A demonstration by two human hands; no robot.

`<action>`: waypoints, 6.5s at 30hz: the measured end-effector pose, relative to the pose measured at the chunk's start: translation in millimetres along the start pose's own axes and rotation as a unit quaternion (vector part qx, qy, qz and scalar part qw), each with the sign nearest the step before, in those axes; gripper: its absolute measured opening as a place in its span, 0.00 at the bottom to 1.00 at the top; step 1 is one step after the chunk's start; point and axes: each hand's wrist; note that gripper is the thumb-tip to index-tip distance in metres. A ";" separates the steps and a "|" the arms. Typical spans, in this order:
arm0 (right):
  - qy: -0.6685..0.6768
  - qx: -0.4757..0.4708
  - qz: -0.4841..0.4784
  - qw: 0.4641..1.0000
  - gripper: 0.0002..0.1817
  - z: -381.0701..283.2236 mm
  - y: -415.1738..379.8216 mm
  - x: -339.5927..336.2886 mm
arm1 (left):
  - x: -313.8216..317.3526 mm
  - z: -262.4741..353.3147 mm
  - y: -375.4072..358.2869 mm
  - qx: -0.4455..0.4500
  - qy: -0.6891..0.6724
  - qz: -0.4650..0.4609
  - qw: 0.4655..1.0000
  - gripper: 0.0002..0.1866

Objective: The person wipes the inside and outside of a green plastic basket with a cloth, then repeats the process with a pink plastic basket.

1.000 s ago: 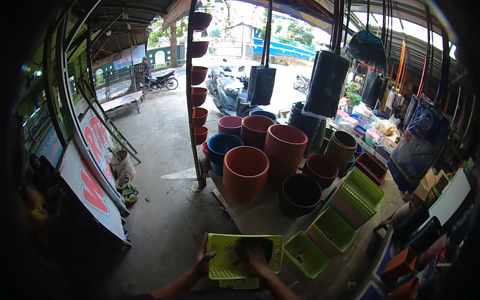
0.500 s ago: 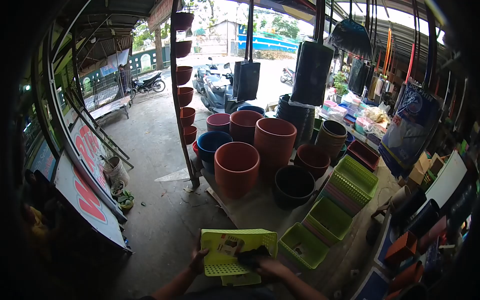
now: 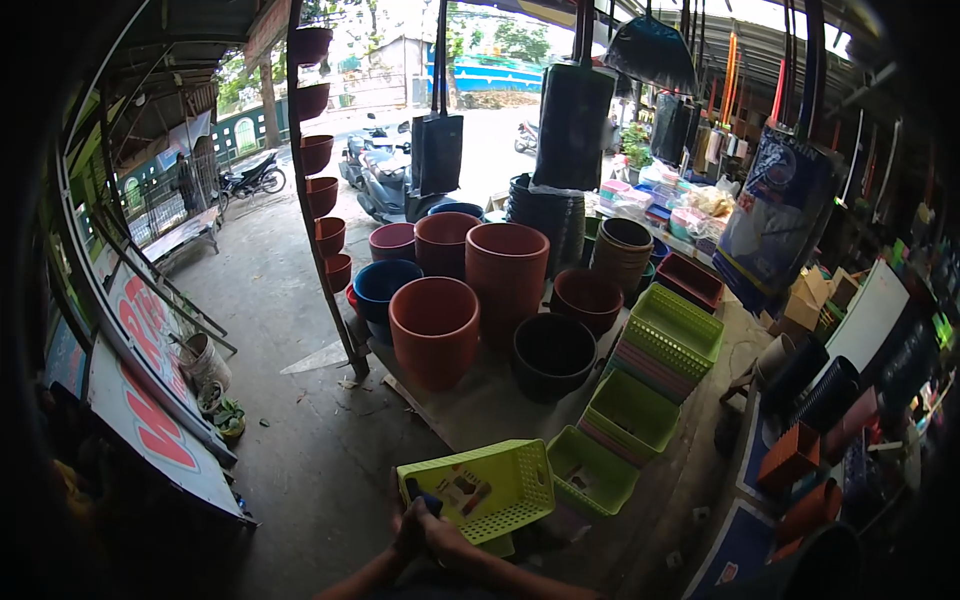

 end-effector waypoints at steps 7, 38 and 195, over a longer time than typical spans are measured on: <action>0.135 -0.035 0.039 0.989 0.34 -21.4 4.7 -31.7 | 10.8 -7.4 -2.0 0.067 0.058 -0.050 0.995 0.51; -0.887 -0.339 -0.014 0.315 0.43 -12.3 84.5 -180.3 | -33.7 17.8 5.2 -0.042 -0.025 0.096 0.994 0.49; -0.605 -0.448 0.107 0.649 0.42 12.4 -36.3 -92.8 | 39.7 -39.5 15.5 -0.230 -0.006 -0.001 0.973 0.25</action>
Point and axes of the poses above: each hand's wrist, its own y-axis towards the middle knuckle, its own x-axis out of the palm, z = x × y, and after that the axes turned 2 degrees about -x, right-handed
